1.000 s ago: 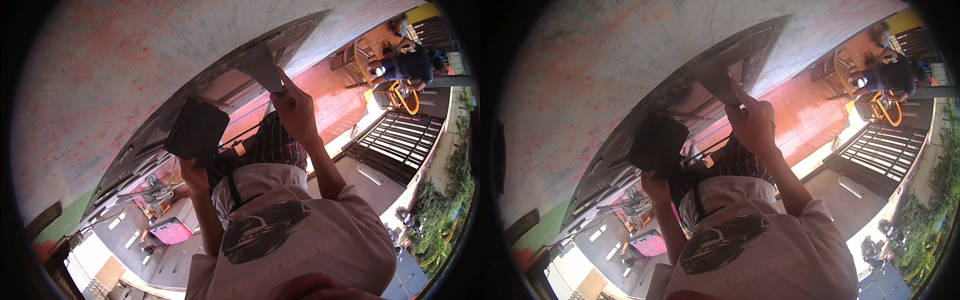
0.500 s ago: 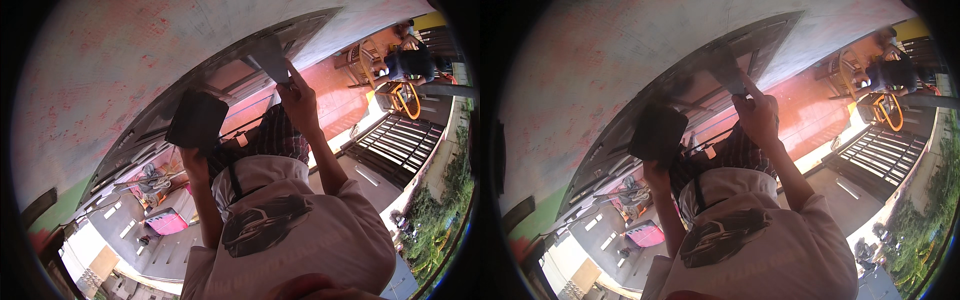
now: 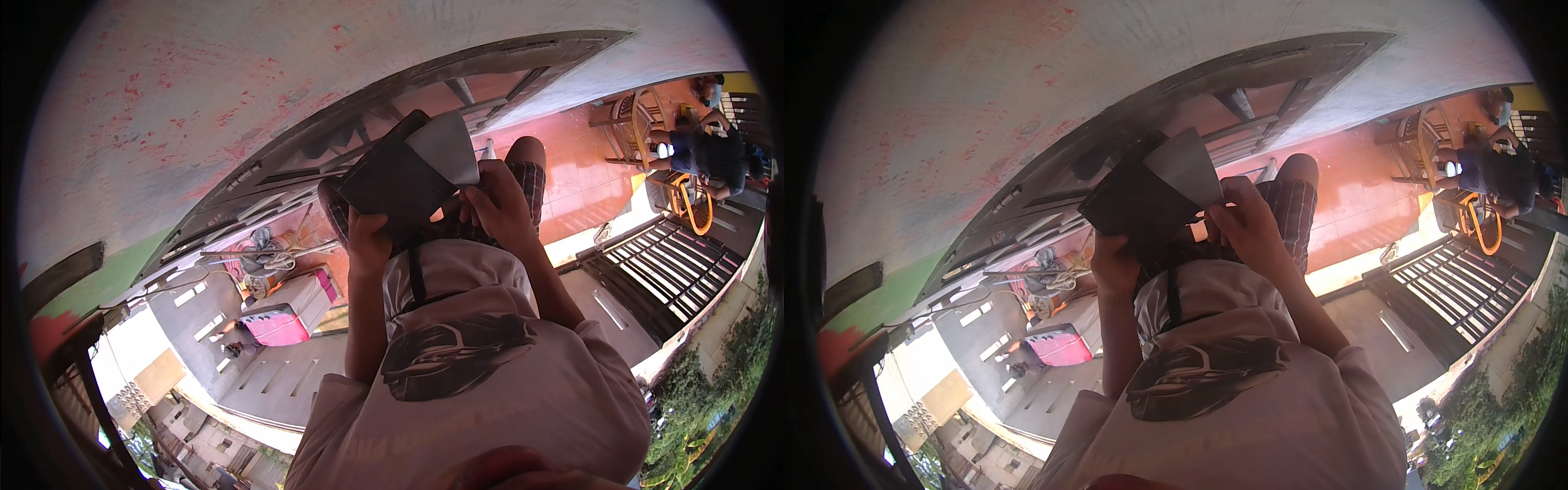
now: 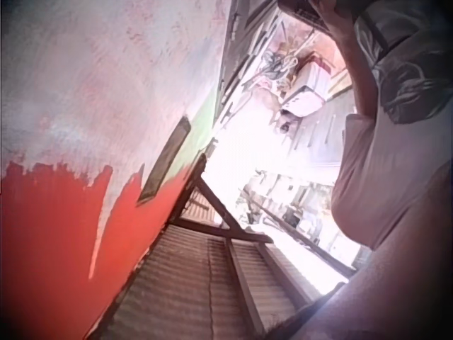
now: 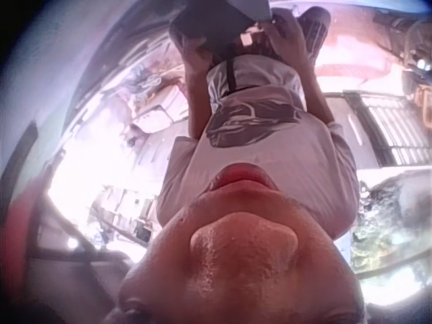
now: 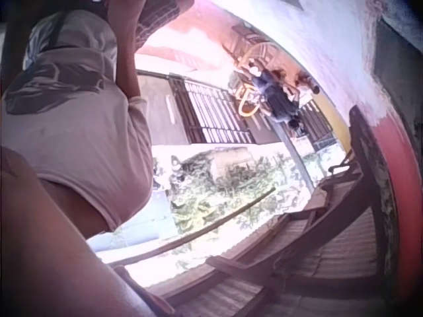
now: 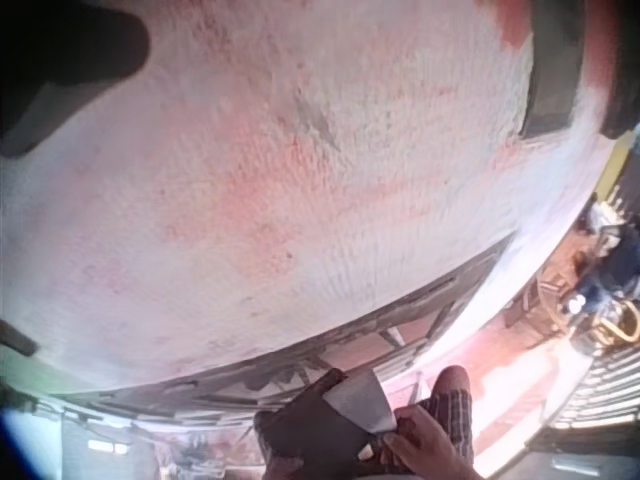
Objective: The person uses a metal scraper to remove old paint from a ceiling surface. They repeatedly scrape sections of the ceiling, occasionally pausing to wipe the scraper on their clothing.
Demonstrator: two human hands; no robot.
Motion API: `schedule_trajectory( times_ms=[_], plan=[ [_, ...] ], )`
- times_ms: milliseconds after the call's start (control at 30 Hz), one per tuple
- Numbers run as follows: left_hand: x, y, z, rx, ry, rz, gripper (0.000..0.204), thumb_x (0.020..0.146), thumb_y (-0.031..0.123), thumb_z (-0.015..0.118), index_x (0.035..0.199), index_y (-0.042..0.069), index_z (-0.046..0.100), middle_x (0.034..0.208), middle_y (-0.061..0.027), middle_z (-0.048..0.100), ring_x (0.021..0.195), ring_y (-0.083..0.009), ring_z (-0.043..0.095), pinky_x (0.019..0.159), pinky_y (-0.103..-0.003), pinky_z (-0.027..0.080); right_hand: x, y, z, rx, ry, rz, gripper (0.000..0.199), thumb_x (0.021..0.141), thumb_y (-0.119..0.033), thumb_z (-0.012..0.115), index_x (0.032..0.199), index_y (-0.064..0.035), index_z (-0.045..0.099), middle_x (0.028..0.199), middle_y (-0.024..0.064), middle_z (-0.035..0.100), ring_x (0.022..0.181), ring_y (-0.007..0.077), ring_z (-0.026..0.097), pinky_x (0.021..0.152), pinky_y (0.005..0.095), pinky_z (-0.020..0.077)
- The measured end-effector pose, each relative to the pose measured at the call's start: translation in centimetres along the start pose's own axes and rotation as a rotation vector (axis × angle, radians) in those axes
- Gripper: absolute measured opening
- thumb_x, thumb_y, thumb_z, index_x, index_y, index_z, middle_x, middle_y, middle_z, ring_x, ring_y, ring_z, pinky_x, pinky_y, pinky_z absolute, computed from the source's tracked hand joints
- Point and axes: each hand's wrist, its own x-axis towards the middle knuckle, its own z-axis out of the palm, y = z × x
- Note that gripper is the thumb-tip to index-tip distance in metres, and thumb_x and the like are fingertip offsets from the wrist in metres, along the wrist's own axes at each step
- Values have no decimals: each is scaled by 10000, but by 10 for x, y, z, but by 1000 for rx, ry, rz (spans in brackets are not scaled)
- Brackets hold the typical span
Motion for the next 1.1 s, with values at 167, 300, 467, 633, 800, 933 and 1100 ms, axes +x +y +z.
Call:
schedule_trajectory(
  times_ms=[167,300,467,633,800,933,1100],
  plan=[
    [-14,9,17,-179,-151,1,619,736,87,528,1346,-7,474,1217,-133,592,1117,-298,603,969,-414,495,-18,5,22,51,-108,14,201,970,-6,535,1152,-15,452,900,80,615,665,95,585,553,234,471],
    [-4,14,27,-63,-56,-23,536,801,117,580,1320,11,495,1199,-135,609,1076,-290,633,921,-446,531,-17,-1,32,32,-101,41,217,948,-31,609,1128,-15,488,883,67,624,610,75,560,505,228,450],
    [5,15,26,-51,31,-37,439,938,171,577,1347,43,480,1200,-106,606,1089,-232,630,925,-390,533,1,-8,20,-79,240,9,290,905,-78,696,1118,-16,509,814,35,619,506,50,493,444,206,388],
    [-8,6,32,20,100,-75,451,996,190,551,1394,23,421,1274,-116,579,1133,-216,613,941,-342,515,6,-12,25,239,112,82,365,850,-95,765,1123,-23,533,737,5,583,499,51,487,449,214,393],
    [-21,3,45,97,23,13,512,984,218,579,1429,44,397,1368,-144,514,1264,-263,526,1041,-387,458,7,-14,40,260,187,107,313,847,-89,765,1061,-34,543,732,-13,579,497,44,495,450,213,410],
    [-16,27,37,367,-62,61,642,991,385,490,1468,-14,329,1395,-183,491,1301,-303,495,1076,-432,421,7,-16,41,214,170,94,290,833,-77,777,1017,-39,556,724,-19,579,492,32,490,447,203,405],
    [-13,42,11,-109,-261,10,762,947,478,541,1450,-66,367,1382,-201,515,1242,-285,529,1044,-385,403,8,-20,41,124,106,84,321,814,-63,787,1047,-24,570,737,-19,584,501,28,488,450,197,399]
  ],
)
